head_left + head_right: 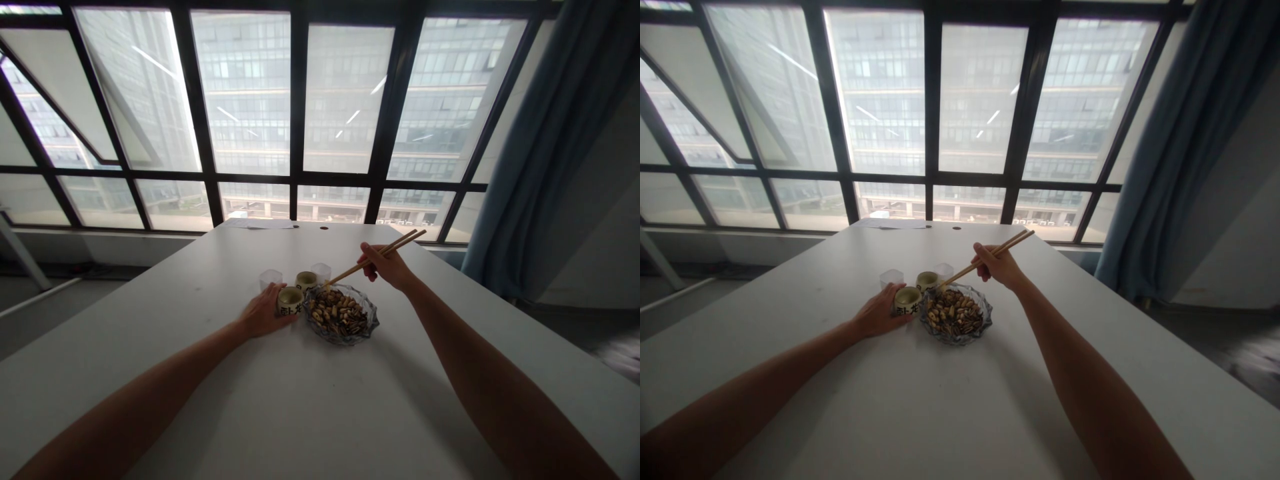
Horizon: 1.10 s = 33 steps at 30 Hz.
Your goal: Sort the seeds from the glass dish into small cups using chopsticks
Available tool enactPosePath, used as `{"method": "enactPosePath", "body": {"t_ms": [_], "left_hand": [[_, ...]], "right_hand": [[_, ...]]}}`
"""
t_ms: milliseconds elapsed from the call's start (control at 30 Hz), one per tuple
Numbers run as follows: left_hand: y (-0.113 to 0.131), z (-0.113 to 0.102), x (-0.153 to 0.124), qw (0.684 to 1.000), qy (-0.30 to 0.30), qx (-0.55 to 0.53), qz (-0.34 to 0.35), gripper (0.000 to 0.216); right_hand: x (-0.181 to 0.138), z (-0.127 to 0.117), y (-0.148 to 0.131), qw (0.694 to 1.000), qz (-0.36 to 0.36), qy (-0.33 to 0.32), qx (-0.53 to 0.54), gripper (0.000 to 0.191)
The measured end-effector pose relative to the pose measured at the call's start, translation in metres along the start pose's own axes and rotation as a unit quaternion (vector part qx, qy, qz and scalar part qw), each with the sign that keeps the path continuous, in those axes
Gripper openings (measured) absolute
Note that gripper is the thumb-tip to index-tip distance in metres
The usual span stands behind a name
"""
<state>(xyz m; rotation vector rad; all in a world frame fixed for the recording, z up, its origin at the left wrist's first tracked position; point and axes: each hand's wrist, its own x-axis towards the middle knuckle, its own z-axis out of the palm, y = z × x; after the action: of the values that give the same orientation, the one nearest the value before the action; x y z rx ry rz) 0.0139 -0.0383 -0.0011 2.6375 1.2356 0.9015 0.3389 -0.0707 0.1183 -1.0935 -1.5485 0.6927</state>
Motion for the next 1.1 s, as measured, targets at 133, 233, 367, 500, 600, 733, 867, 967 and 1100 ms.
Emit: {"method": "enactPosePath", "body": {"t_ms": [133,233,367,500,600,733,867,967,1100], "left_hand": [[0.007,-0.005,0.000,1.000,-0.017,-0.014,-0.016,0.073],[0.009,-0.007,-0.001,0.999,-0.023,-0.021,-0.031,0.074],[0.008,-0.008,-0.002,0.999,-0.007,-0.035,-0.025,0.076],[0.007,-0.007,-0.002,0.999,-0.006,-0.037,-0.019,0.077],[0.007,-0.008,-0.002,0.999,-0.006,-0.037,-0.015,0.076],[0.007,-0.008,-0.001,0.999,-0.005,-0.041,-0.012,0.076],[0.007,-0.006,-0.001,0.999,-0.002,-0.043,-0.011,0.075],[0.006,-0.006,-0.001,0.999,-0.003,-0.045,-0.013,0.074],[0.006,-0.006,-0.001,0.999,0.001,-0.052,-0.008,0.073]], "right_hand": [[0.000,0.002,0.000,1.000,-0.014,0.017,0.018,0.066],[-0.002,0.012,0.000,0.999,-0.022,0.032,0.021,0.065],[-0.007,0.037,0.000,1.000,-0.011,-0.011,0.014,0.066],[-0.014,0.062,0.002,0.999,-0.017,-0.028,0.032,0.065],[-0.019,0.075,0.004,0.998,-0.025,-0.053,0.030,0.063],[-0.019,0.076,0.003,0.997,-0.026,-0.076,0.021,0.064],[-0.012,0.054,-0.007,0.999,-0.042,-0.006,0.027,0.065],[-0.009,0.034,-0.014,1.000,-0.027,0.012,0.002,0.068],[-0.011,0.024,-0.018,0.997,-0.011,-0.059,-0.049,0.069]]}}
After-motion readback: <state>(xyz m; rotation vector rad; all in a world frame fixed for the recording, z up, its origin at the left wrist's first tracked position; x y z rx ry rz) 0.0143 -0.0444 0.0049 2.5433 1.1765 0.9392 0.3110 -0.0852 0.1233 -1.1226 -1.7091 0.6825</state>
